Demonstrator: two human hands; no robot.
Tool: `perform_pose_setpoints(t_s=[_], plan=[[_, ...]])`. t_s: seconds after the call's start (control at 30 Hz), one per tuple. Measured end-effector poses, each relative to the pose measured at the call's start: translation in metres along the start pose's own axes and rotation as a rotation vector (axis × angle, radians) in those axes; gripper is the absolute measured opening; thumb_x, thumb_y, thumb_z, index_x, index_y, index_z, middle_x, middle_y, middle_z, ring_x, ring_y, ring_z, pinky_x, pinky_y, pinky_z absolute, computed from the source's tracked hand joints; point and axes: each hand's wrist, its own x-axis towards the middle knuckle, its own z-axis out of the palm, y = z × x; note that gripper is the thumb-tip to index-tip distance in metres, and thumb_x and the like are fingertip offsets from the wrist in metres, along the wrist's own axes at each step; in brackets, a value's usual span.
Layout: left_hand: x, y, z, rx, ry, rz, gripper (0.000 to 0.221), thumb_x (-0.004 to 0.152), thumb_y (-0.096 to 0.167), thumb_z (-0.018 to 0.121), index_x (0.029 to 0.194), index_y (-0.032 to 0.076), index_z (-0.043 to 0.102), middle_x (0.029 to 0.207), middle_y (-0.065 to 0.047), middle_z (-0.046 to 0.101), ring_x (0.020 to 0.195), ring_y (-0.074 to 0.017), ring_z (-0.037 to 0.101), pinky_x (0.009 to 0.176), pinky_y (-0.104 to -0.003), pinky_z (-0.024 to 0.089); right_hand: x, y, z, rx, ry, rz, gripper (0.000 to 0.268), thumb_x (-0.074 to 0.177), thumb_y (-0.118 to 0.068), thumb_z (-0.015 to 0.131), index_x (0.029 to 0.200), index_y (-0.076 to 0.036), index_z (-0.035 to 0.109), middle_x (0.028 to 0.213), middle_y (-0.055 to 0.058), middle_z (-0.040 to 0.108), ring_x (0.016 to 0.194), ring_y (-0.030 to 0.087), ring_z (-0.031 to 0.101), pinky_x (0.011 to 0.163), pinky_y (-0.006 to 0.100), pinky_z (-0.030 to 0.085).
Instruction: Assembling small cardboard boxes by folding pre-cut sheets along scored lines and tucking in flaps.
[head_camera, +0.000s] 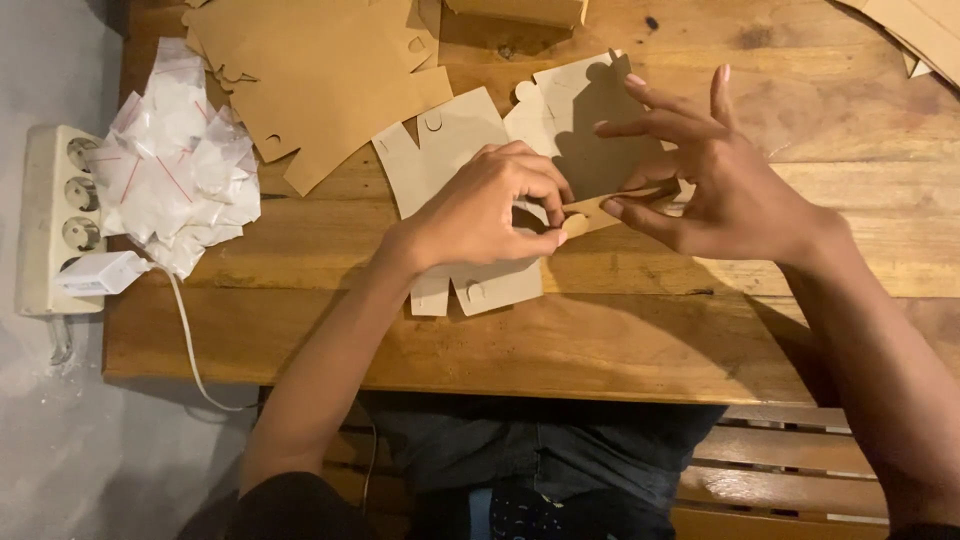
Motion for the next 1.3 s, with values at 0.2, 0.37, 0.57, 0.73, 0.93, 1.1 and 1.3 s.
perform_pose_setpoints(t_s=[0.2, 0.37, 0.57, 0.73, 0.93, 1.1, 1.3], plan=[[0.003, -0.001, 0.001, -0.113, 0.097, -0.012, 0.019, 0.084, 0.024, 0.082, 0.076, 0.012, 0.07, 0.098, -0.002, 0.076, 0.097, -0.0178, 0.068, 0.097, -0.041, 0.048, 0.006, -0.005, -0.001, 0.172, -0.01, 0.093, 0.018, 0.094, -0.023, 0.069, 0.091, -0.008, 0.079, 0.15, 0.019, 0.058, 0.158, 0.04, 0.033, 0.122, 0.075, -0.009], [0.003, -0.009, 0.003, -0.065, 0.085, -0.039, 0.027, 0.085, 0.033, 0.081, 0.098, 0.009, 0.078, 0.112, -0.004, 0.075, 0.107, -0.0217, 0.066, 0.099, -0.041, 0.046, 0.008, -0.006, 0.002, 0.183, -0.017, 0.114, 0.018, 0.093, -0.021, 0.07, 0.094, -0.007, 0.08, 0.15, 0.015, 0.059, 0.156, 0.038, 0.034, 0.124, 0.072, -0.008], [0.005, -0.015, 0.014, -0.048, 0.042, -0.049, 0.026, 0.085, 0.035, 0.083, 0.08, 0.011, 0.074, 0.123, -0.005, 0.072, 0.113, -0.0244, 0.062, 0.102, -0.05, 0.039, 0.006, -0.006, 0.008, 0.193, -0.01, 0.123, 0.016, 0.093, -0.022, 0.071, 0.09, -0.009, 0.081, 0.152, 0.013, 0.056, 0.158, 0.037, 0.031, 0.124, 0.071, -0.007], [0.004, -0.019, 0.012, 0.021, 0.043, -0.047, 0.035, 0.081, 0.043, 0.086, 0.074, 0.012, 0.07, 0.13, -0.008, 0.069, 0.119, -0.0265, 0.06, 0.108, -0.057, 0.036, 0.007, -0.007, 0.011, 0.21, 0.014, 0.12, 0.013, 0.094, -0.02, 0.072, 0.089, -0.01, 0.08, 0.152, 0.013, 0.057, 0.158, 0.038, 0.031, 0.124, 0.074, -0.005], [-0.007, -0.002, -0.021, 0.111, -0.171, -0.201, 0.028, 0.079, 0.042, 0.086, 0.093, 0.02, 0.075, 0.122, -0.004, 0.064, 0.12, -0.023, 0.056, 0.104, -0.05, 0.034, 0.006, -0.009, 0.008, 0.199, 0.063, 0.142, 0.016, 0.095, -0.021, 0.073, 0.087, -0.008, 0.078, 0.147, 0.013, 0.062, 0.158, 0.04, 0.034, 0.125, 0.073, -0.001], [-0.01, 0.013, -0.041, -0.171, -0.143, -0.204, 0.011, 0.087, 0.021, 0.08, 0.087, 0.011, 0.082, 0.093, 0.001, 0.083, 0.08, -0.0073, 0.072, 0.063, -0.023, 0.051, 0.006, -0.012, 0.006, 0.23, 0.081, 0.189, 0.016, 0.097, -0.022, 0.071, 0.09, -0.01, 0.078, 0.147, 0.011, 0.061, 0.158, 0.038, 0.034, 0.126, 0.07, 0.0], [-0.005, 0.016, -0.015, -0.36, 0.007, -0.157, 0.013, 0.086, 0.022, 0.082, 0.09, 0.01, 0.077, 0.093, -0.002, 0.079, 0.086, -0.0099, 0.07, 0.082, -0.023, 0.058, 0.008, -0.018, 0.001, 0.208, 0.072, 0.163, 0.015, 0.094, -0.018, 0.073, 0.087, -0.006, 0.078, 0.146, 0.015, 0.062, 0.156, 0.039, 0.037, 0.126, 0.072, 0.006]])
